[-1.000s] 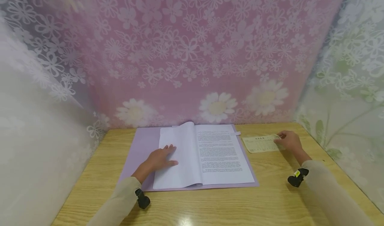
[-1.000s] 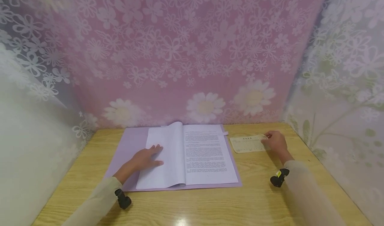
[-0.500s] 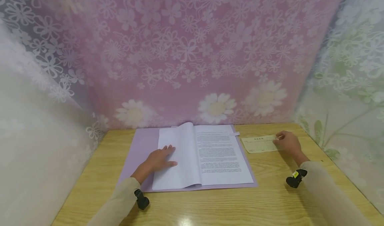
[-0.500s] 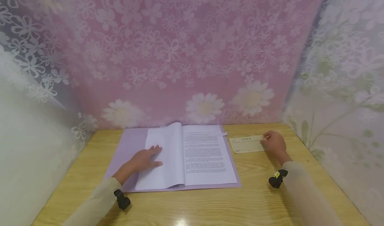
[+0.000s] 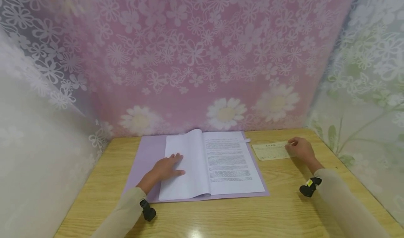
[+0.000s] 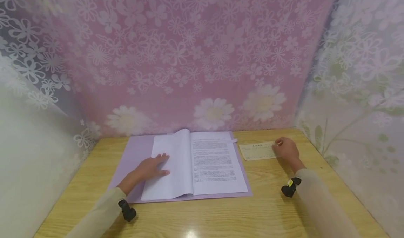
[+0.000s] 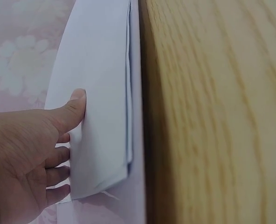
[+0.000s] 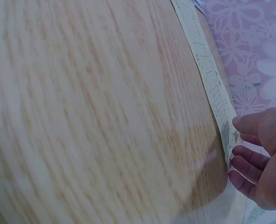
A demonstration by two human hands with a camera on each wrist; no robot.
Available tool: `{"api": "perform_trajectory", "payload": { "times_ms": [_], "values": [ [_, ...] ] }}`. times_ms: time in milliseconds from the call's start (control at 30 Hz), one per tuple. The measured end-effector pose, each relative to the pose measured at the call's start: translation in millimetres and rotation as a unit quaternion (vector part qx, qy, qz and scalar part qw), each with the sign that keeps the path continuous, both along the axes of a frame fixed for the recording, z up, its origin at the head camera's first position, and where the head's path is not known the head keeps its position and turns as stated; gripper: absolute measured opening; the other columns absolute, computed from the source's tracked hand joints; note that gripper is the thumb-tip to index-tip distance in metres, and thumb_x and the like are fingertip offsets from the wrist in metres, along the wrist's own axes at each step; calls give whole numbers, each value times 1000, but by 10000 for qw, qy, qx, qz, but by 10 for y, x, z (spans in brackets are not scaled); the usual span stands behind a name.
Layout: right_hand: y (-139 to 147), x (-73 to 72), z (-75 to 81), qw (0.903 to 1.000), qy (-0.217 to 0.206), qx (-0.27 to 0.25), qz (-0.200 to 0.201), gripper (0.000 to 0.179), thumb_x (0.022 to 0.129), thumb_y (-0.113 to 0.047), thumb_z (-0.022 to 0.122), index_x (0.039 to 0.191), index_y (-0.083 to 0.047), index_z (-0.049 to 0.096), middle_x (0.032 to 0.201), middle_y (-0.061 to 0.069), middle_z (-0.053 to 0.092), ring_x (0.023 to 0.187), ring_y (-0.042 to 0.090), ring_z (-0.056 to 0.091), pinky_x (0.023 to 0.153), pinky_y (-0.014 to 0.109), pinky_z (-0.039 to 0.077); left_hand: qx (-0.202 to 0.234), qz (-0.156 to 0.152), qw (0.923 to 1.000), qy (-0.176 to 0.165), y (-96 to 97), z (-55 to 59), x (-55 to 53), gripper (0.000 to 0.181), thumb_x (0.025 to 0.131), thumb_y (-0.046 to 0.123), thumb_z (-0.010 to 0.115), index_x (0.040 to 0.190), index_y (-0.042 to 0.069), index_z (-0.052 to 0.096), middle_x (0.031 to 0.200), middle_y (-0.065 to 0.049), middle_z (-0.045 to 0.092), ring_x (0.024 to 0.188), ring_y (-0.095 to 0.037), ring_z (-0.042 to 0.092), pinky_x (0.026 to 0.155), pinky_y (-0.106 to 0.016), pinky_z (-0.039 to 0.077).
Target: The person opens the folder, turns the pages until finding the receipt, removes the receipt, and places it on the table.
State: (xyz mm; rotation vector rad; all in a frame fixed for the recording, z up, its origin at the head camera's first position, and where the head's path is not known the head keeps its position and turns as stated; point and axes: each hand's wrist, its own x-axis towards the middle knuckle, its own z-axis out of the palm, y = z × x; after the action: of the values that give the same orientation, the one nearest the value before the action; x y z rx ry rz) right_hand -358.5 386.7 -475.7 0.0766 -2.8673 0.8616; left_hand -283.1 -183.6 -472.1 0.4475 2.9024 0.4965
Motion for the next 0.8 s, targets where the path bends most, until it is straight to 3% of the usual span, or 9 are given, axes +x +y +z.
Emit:
{"api": "perform_trajectory", "payload": {
  "times_ms": [333,533,667,800],
  "values": [
    [-45,48,51,10000,-3,43,-61,42,103,-22,59,122,16,59,115,40,63,98,52,63,77,57,54,127,-18,9999,-47,-8,-10,-63,74,95,47,70,155,12,44,164,-12,37,151,-37,36,119,-56,36],
    [-176,-55,72,9990,423,-164,26,44,105,-23,55,128,14,57,120,41,60,107,54,60,83,62,52,396,19,9991,-112,-51,21,-132,73,95,45,70,155,12,45,164,-11,38,152,-34,35,122,-52,33],
    [-381,-132,239,9967,689,-341,243,45,106,-25,55,132,12,55,127,40,58,115,55,57,90,66,49,676,-14,9977,-90,-73,91,-179,71,96,47,68,154,13,46,161,-12,42,151,-34,37,122,-51,33],
    [-723,-194,506,9939,763,-596,535,48,106,-27,55,139,8,53,134,38,56,121,54,55,97,67,47,730,-92,9972,163,-65,187,-234,67,98,47,64,154,13,47,158,-13,47,147,-34,43,119,-52,37]
  ]
}}
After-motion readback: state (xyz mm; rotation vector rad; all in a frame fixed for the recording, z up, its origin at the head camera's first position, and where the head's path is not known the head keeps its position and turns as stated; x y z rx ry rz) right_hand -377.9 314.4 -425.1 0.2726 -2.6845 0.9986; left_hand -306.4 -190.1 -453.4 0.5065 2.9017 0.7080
